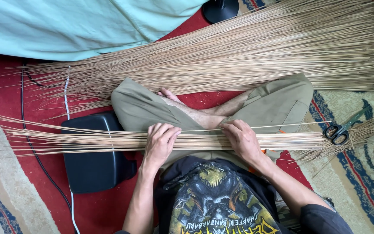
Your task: The person sits cross-legged on the floor and repeatedly picks up small bundles of thin bamboo strips from a large pile, aligns them, and places them back down. The person handles the strips by hand, organizing them into smaller, more uniform sections.
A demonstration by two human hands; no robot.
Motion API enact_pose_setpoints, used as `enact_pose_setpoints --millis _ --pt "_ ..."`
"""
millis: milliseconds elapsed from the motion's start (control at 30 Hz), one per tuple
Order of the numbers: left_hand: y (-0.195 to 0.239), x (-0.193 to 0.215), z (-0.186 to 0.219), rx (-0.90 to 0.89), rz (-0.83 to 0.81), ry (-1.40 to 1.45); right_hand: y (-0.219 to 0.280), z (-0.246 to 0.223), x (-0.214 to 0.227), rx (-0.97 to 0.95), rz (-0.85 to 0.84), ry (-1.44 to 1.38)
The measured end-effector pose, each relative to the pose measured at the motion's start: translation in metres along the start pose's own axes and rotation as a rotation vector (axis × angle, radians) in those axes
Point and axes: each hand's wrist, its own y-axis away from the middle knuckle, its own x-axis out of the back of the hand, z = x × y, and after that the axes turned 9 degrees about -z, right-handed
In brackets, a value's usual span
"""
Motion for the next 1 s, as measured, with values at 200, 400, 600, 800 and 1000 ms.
enact_pose_setpoints --millis 200,400,600,800,1000 --pt "0.012 0.010 -0.007 0.038 0.032 -0.047 0.021 0.018 -0.002 -0.066 -0.069 0.014" --pt "0.017 0.013 0.000 0.052 0.047 -0.017 0.030 0.017 -0.002 -0.097 -0.114 0.055" --pt "0.022 0.007 -0.001 0.046 0.074 -0.013 0.033 0.018 -0.007 -0.109 -0.146 0.051" --pt "0.024 -0.003 -0.008 0.043 0.074 0.040 0.033 0.017 -0.009 -0.117 -0.191 0.056" --pt "0.023 -0.002 -0.007 0.042 0.063 0.088 0.034 0.020 -0.013 -0.135 -0.212 0.044"
